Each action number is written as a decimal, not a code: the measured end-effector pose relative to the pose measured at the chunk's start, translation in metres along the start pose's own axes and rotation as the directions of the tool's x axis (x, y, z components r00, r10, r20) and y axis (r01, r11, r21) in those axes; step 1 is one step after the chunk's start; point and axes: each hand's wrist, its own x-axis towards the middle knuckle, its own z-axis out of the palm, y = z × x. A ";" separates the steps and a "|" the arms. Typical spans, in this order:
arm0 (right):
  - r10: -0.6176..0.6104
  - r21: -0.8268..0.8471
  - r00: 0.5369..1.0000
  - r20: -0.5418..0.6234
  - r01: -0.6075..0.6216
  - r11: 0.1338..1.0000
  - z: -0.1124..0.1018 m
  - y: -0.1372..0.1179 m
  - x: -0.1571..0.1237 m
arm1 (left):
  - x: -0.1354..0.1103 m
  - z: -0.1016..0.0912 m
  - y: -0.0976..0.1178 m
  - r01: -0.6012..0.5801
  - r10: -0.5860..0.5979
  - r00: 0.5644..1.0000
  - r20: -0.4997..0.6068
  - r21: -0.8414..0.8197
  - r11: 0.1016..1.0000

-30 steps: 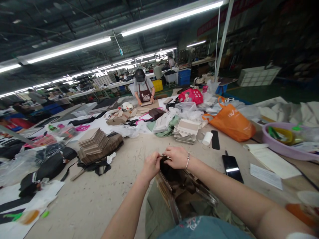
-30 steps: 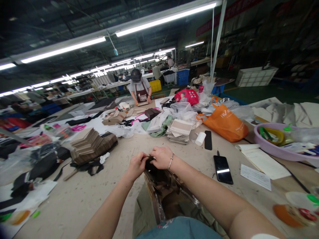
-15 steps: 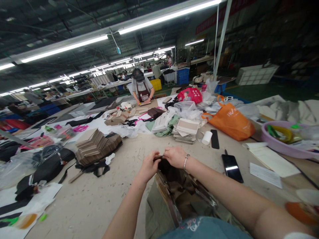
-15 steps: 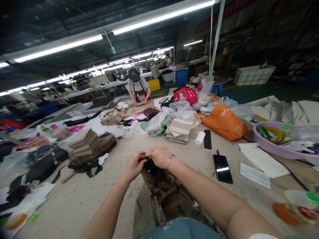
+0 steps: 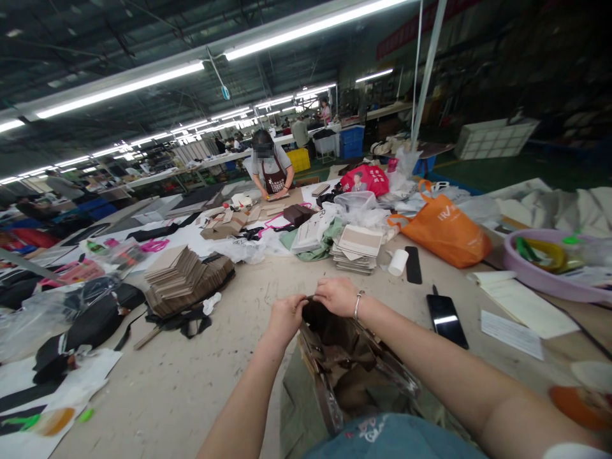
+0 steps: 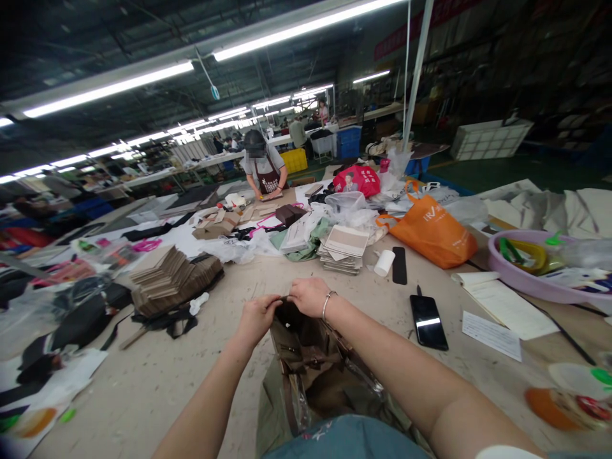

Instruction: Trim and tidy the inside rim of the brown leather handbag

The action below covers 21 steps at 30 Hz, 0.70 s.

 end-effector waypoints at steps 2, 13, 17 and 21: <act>0.002 0.001 1.000 -0.004 -0.002 1.000 0.001 0.001 -0.001 | 0.000 0.001 0.000 -0.019 0.019 1.000 0.001 0.011 1.000; -0.032 -0.002 0.999 -0.043 0.032 1.000 0.001 -0.001 -0.006 | -0.001 0.002 0.001 -0.025 0.025 1.000 -0.006 0.020 0.999; -0.076 -0.018 0.996 -0.040 0.075 0.997 0.000 -0.008 0.002 | -0.001 0.001 0.000 -0.025 0.025 1.000 -0.001 0.006 1.000; -0.075 -0.004 0.997 -0.032 0.075 0.997 0.003 -0.012 0.009 | -0.004 0.002 -0.003 -0.005 0.004 1.000 -0.023 -0.030 1.000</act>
